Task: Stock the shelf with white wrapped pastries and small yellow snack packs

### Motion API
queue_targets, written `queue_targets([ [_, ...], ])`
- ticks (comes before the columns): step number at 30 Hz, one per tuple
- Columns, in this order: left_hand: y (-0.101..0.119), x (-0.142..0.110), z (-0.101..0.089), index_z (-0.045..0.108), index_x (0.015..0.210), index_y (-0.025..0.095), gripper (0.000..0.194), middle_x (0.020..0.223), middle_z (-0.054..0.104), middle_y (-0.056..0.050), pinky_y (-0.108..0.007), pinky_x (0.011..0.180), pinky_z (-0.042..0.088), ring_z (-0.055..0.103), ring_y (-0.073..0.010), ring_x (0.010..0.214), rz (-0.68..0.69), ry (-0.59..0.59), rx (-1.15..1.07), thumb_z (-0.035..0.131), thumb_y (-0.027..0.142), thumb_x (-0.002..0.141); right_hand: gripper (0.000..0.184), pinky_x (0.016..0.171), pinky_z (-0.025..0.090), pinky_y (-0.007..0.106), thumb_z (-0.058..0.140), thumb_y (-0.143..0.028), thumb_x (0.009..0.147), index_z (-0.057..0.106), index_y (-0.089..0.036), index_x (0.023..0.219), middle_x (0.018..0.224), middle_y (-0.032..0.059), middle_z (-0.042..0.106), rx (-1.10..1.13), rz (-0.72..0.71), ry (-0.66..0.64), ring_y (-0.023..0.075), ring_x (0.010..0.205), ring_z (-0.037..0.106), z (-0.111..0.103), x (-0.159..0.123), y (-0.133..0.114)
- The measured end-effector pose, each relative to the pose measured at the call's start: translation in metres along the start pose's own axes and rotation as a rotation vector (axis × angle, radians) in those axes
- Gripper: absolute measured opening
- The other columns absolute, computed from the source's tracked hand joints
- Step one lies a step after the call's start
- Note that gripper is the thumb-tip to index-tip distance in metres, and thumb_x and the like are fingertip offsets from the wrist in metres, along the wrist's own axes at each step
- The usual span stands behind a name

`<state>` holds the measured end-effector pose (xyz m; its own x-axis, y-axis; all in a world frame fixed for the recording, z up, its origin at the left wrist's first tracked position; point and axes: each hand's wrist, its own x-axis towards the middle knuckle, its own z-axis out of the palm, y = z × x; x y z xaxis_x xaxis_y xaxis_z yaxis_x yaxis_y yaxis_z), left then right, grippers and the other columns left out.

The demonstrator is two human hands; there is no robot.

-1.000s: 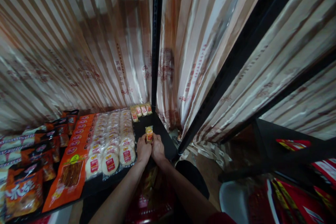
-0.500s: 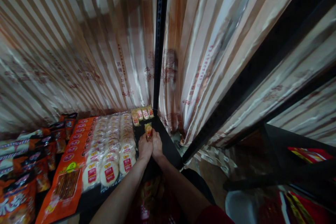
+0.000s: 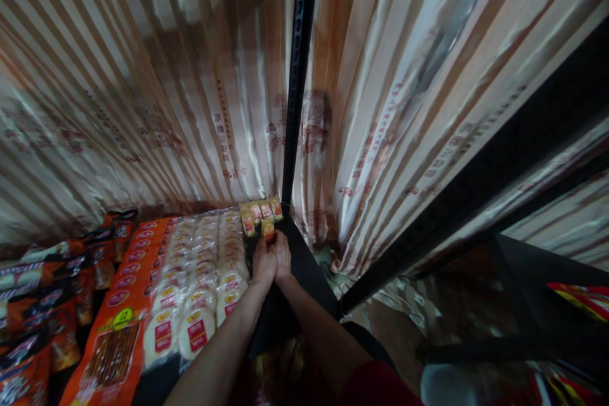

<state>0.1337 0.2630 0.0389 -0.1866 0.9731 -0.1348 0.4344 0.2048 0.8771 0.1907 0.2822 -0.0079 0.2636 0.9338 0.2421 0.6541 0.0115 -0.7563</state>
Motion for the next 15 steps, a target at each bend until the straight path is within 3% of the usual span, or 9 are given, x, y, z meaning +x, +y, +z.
queue_targets([
  [7, -0.003, 0.015, 0.003, 0.047, 0.123, 0.011, 0.046, 0.136, 0.043, -0.014, -0.032, 0.105, 0.029, 0.037, -0.0212, 0.128, 0.033, -0.009, -0.018, 0.046, 0.021, 0.079, 0.035, 0.078, 0.047, 0.028, 0.044, -0.016, 0.08, 0.047, -0.014, 0.115, 0.101, 0.01, 0.056, -0.1, 0.01, -0.067, 0.0171, 0.085, 0.057, 0.002, 0.013, -0.007],
  [15, -0.006, 0.024, -0.002, 0.044, 0.126, 0.008, 0.047, 0.142, 0.034, -0.017, -0.032, 0.108, 0.023, 0.028, -0.0218, 0.133, -0.002, -0.032, -0.003, 0.041, 0.026, 0.083, 0.039, 0.082, 0.045, 0.028, 0.045, -0.015, 0.08, 0.044, -0.015, 0.119, 0.108, 0.0119, 0.056, -0.117, 0.008, -0.091, 0.0182, 0.095, 0.057, 0.01, 0.026, -0.007],
])
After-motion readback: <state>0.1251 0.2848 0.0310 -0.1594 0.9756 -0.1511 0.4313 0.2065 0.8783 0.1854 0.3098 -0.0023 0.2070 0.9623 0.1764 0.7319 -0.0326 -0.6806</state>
